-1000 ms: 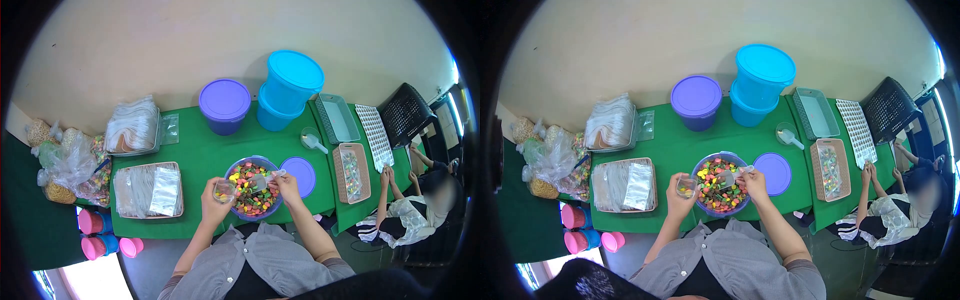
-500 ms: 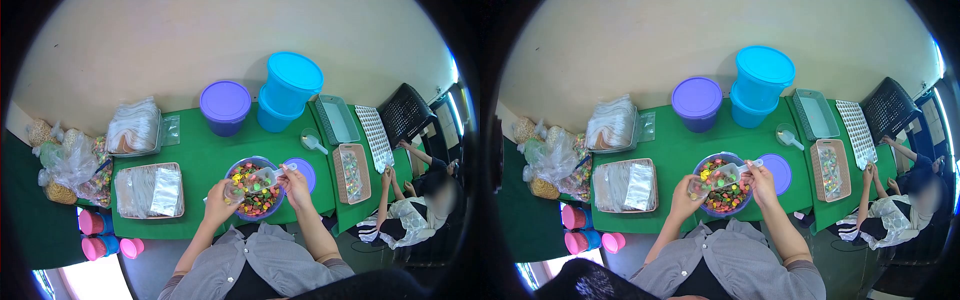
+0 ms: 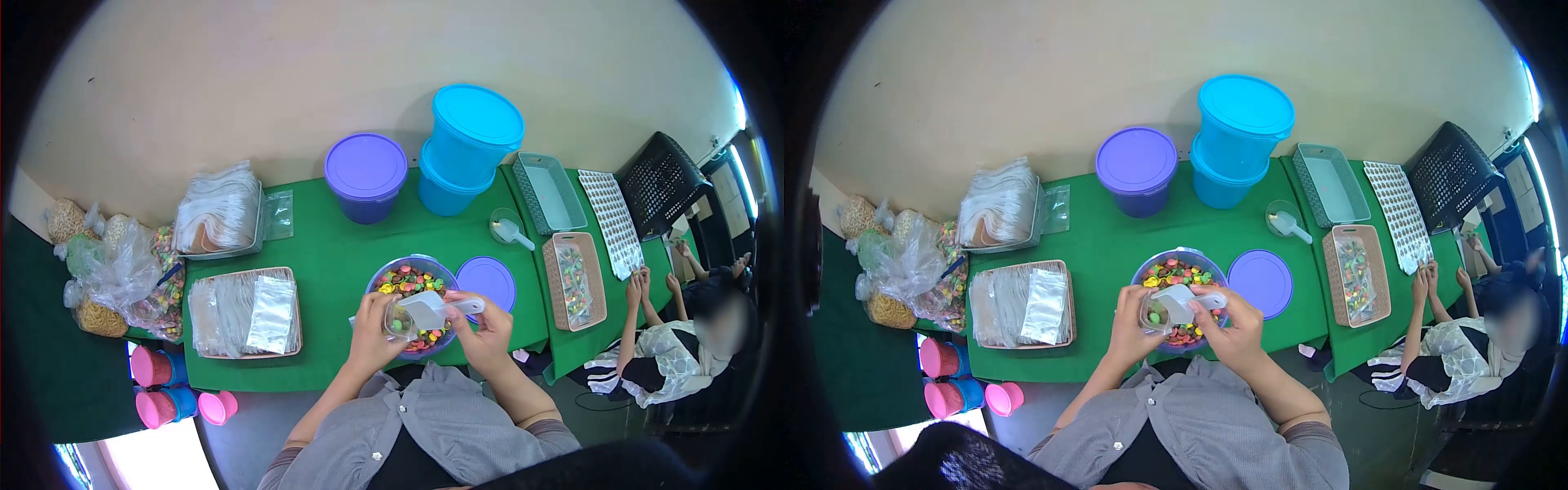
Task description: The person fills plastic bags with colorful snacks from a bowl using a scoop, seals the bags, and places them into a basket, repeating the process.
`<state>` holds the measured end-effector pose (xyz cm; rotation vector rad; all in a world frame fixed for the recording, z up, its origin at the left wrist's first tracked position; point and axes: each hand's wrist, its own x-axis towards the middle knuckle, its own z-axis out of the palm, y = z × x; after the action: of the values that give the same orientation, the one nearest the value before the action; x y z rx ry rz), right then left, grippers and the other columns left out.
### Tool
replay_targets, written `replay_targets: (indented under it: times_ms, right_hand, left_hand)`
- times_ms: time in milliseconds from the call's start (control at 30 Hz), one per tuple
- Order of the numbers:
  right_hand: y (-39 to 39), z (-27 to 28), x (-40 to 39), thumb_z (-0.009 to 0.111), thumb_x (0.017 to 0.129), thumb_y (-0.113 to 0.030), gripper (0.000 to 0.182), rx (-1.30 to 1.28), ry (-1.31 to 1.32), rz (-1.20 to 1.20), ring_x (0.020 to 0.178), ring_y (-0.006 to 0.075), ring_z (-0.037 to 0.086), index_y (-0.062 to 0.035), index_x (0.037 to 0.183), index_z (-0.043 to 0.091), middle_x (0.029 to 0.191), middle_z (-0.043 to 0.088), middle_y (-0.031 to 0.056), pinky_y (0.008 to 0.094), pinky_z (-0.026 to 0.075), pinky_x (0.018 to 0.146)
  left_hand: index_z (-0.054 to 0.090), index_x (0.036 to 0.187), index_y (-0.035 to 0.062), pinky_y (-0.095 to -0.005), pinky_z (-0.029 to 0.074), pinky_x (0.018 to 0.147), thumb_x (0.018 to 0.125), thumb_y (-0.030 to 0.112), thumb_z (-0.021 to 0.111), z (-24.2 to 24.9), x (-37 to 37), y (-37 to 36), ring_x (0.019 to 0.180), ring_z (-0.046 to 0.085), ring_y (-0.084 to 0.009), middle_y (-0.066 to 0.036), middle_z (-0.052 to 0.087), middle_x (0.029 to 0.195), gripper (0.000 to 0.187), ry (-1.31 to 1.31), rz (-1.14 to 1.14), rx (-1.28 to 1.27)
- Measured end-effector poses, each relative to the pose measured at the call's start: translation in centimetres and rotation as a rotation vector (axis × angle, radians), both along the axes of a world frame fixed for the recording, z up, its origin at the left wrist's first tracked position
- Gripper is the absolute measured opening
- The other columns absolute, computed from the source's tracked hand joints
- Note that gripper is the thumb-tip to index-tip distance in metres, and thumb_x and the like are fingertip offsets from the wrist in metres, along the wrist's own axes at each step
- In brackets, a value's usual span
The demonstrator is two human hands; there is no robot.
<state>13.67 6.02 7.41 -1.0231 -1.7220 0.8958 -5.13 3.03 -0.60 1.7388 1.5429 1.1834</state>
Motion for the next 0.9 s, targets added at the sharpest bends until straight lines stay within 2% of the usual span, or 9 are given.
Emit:
replay_targets:
  times_ms: [167, 333, 367, 467, 533, 567, 667, 733, 900]
  right_hand:
    - [0.8, -0.6, 0.1, 0.063, 0.092, -0.006, 0.016, -0.020, 0.326, -0.252, 0.087, 0.0143, 0.064, 0.0038, 0.104, 0.061, 0.093, 0.067, 0.0090, 0.0260, 0.052, 0.075]
    - [4.2, -5.8, 1.6, 0.062, 0.092, -0.005, 0.012, -0.480, 0.373, -0.074, 0.078, 0.0112, 0.063, 0.0019, 0.101, 0.058, 0.089, 0.065, 0.0075, 0.0237, 0.053, 0.070]
    - [4.3, -7.4, 1.9, 0.063, 0.091, -0.005, 0.014, -0.593, 0.294, -0.026, 0.076, 0.0112, 0.063, 0.0018, 0.102, 0.058, 0.088, 0.065, 0.0069, 0.0235, 0.053, 0.068]
    - [4.0, -8.8, 2.2, 0.065, 0.089, -0.009, 0.023, -0.698, 0.035, 0.018, 0.085, 0.0170, 0.065, 0.0019, 0.108, 0.057, 0.095, 0.066, 0.0096, 0.0299, 0.054, 0.075]
    - [3.5, -7.0, 1.5, 0.067, 0.088, -0.014, 0.032, 0.149, -0.629, -0.274, 0.103, 0.0232, 0.061, 0.0005, 0.115, 0.057, 0.107, 0.063, 0.0128, 0.0371, 0.049, 0.089]
    - [3.5, -6.3, 1.2, 0.067, 0.088, -0.014, 0.032, 0.146, -0.629, -0.276, 0.103, 0.0232, 0.061, 0.0005, 0.115, 0.057, 0.107, 0.063, 0.0128, 0.0371, 0.049, 0.089]
    - [3.2, -3.5, 0.0, 0.067, 0.086, -0.017, 0.040, 0.164, -0.512, -0.292, 0.112, 0.0249, 0.055, -0.0015, 0.121, 0.055, 0.113, 0.061, 0.0133, 0.0392, 0.042, 0.097]
    - [2.3, -1.4, -1.4, 0.069, 0.086, -0.018, 0.039, -0.317, 0.094, 0.139, 0.107, 0.0224, 0.057, -0.0019, 0.120, 0.058, 0.111, 0.061, 0.0121, 0.0356, 0.043, 0.095]
    - [0.7, -3.8, -3.3, 0.067, 0.088, -0.011, 0.021, -0.276, 0.112, 0.262, 0.101, 0.0189, 0.059, 0.0005, 0.106, 0.066, 0.105, 0.064, 0.0094, 0.0320, 0.044, 0.090]
  left_hand:
    - [0.048, 0.122, 0.0038, -0.0423, 0.046, 0.091, 0.065, 0.016, 0.083, 1.2, -0.3, -0.5, 0.106, 0.054, -0.0295, -0.017, 0.047, 0.117, 0.068, -0.007, 0.110, 0.047]
    - [0.038, 0.131, 0.0024, -0.0396, 0.045, 0.096, 0.079, 0.025, 0.077, 0.8, -1.4, -0.4, 0.112, 0.054, -0.0220, -0.014, 0.049, 0.123, 0.069, -0.815, 0.087, 0.024]
    - [0.038, 0.131, 0.0024, -0.0396, 0.045, 0.096, 0.079, 0.025, 0.077, 0.7, -1.8, -0.4, 0.112, 0.054, -0.0220, -0.014, 0.049, 0.123, 0.069, -0.815, 0.089, 0.027]
    - [0.048, 0.113, 0.0048, -0.0270, 0.052, 0.079, 0.092, 0.023, 0.064, 0.2, -3.4, -0.6, 0.100, 0.061, -0.0167, -0.012, 0.061, 0.112, 0.032, -0.823, 0.093, -0.011]
    - [0.051, 0.111, 0.0041, -0.0244, 0.051, 0.071, 0.094, 0.024, 0.061, 1.2, -3.5, -0.8, 0.092, 0.062, -0.0139, -0.010, 0.061, 0.109, 0.028, -0.879, 0.045, -0.082]
    - [0.054, 0.108, 0.0034, -0.0217, 0.051, 0.063, 0.096, 0.026, 0.058, 1.5, -3.5, -0.9, 0.085, 0.062, -0.0111, -0.009, 0.062, 0.106, 0.025, -0.936, -0.007, -0.157]
    - [0.059, 0.102, 0.0030, -0.0193, 0.048, 0.054, 0.097, 0.026, 0.057, 0.2, -2.9, -1.2, 0.074, 0.059, -0.0073, -0.005, 0.062, 0.100, 0.024, -0.761, 0.037, -0.188]
    - [0.059, 0.100, 0.0033, -0.0194, 0.047, 0.057, 0.097, 0.026, 0.058, 1.1, -1.9, -1.1, 0.080, 0.058, -0.0079, -0.006, 0.061, 0.099, 0.023, -0.771, 0.044, -0.165]
    - [0.059, 0.096, 0.0028, -0.0203, 0.047, 0.061, 0.096, 0.027, 0.059, 1.7, 0.0, -1.4, 0.084, 0.056, -0.0081, -0.003, 0.056, 0.092, 0.024, -0.830, 0.045, -0.148]
